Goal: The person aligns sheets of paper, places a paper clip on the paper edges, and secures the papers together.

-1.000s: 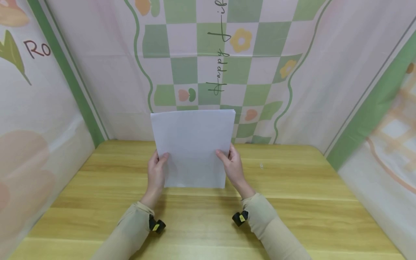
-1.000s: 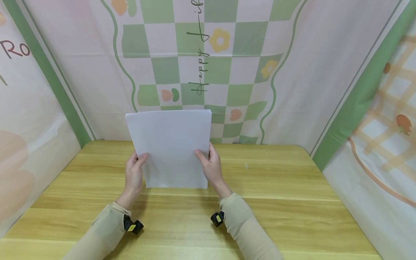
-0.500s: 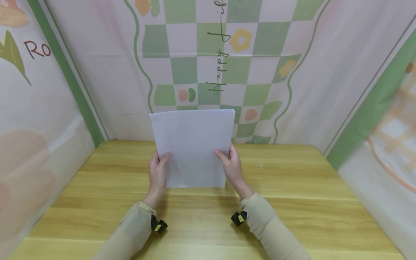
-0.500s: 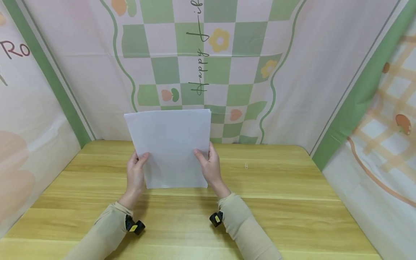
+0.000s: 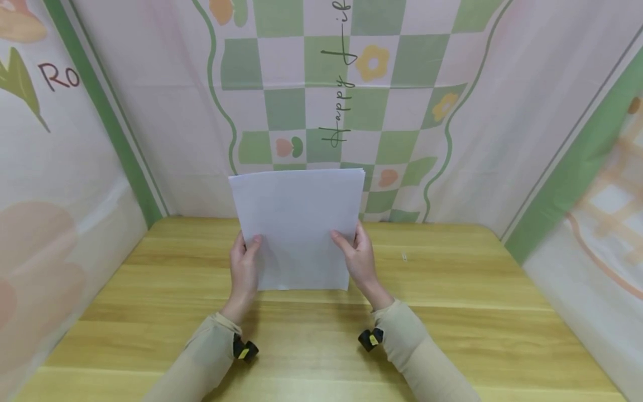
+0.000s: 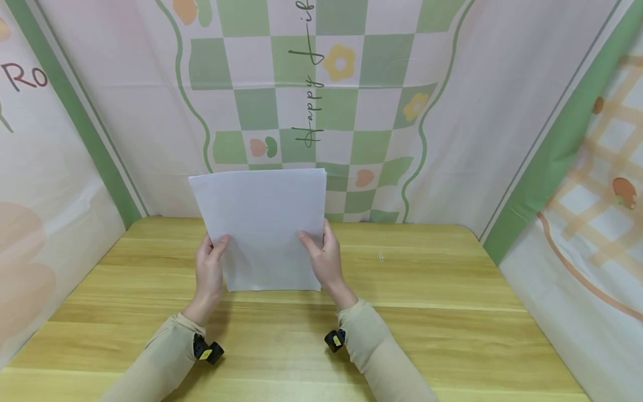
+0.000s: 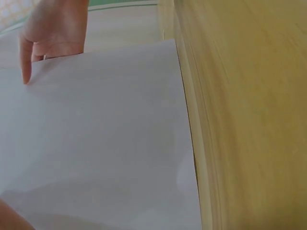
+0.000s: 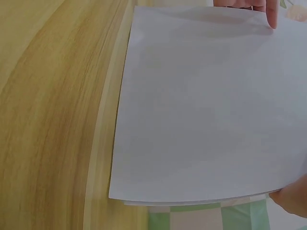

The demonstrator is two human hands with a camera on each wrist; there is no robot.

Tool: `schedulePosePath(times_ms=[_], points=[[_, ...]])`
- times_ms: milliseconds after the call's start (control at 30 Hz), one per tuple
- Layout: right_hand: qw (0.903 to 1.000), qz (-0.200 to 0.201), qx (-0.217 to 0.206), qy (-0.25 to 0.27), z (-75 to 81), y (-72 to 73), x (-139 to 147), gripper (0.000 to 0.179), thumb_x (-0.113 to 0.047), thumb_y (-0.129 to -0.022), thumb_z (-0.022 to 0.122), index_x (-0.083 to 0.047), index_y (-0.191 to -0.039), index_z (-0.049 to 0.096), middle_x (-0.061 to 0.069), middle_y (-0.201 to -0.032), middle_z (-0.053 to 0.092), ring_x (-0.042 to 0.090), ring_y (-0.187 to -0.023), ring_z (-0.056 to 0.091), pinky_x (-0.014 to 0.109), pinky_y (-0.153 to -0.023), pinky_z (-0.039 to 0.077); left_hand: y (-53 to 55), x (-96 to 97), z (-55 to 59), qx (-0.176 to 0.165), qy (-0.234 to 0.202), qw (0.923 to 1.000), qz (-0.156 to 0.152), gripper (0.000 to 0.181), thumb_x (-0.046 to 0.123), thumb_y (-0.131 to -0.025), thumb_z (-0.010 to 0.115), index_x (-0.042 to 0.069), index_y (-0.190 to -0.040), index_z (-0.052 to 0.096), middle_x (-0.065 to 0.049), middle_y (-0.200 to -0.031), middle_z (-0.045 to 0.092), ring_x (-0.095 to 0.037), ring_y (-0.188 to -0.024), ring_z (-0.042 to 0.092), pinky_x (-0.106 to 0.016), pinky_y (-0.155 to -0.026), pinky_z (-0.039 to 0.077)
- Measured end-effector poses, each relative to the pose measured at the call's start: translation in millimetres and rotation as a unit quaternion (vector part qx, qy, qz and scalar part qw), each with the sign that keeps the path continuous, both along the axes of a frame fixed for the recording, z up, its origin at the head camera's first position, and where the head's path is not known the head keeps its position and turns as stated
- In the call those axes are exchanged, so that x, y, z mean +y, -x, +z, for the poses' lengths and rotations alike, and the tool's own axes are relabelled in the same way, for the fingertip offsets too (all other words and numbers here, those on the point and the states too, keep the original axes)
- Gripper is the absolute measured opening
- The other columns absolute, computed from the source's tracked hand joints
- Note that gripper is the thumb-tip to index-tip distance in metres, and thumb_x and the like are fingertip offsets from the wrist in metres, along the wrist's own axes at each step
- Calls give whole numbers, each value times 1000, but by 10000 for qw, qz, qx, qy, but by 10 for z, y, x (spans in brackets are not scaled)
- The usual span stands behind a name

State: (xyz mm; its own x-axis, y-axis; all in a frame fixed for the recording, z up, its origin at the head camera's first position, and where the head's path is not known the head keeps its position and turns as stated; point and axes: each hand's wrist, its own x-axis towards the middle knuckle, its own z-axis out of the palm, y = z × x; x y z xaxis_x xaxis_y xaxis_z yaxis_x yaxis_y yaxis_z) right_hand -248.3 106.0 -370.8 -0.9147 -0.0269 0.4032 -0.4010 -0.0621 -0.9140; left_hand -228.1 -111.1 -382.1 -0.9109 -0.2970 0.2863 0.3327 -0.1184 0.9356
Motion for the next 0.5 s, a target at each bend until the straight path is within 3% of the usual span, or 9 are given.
schedulePosePath(times_ms=[233,500], points=[[9999,106,-23,-92,7,-18,16,53,-9,-93,58,-7,-141,36,11,-136,48,20,-124,46,29,-102,39,-7,-25,-9,-60,82,9999,-47,37,15,-98,47,-2,-131,48,-15,-131,53,-13,-117,48,-31,-105,32],[9993,241,-156,-257,-37,-9,64,51,-7,-93,57,-6,-140,37,13,-136,48,23,-122,48,29,-100,40,-4,-46,-58,-48,156,9999,23,33,10,-96,49,-3,-126,52,-14,-123,57,-9,-108,52,-22,-94,38]])
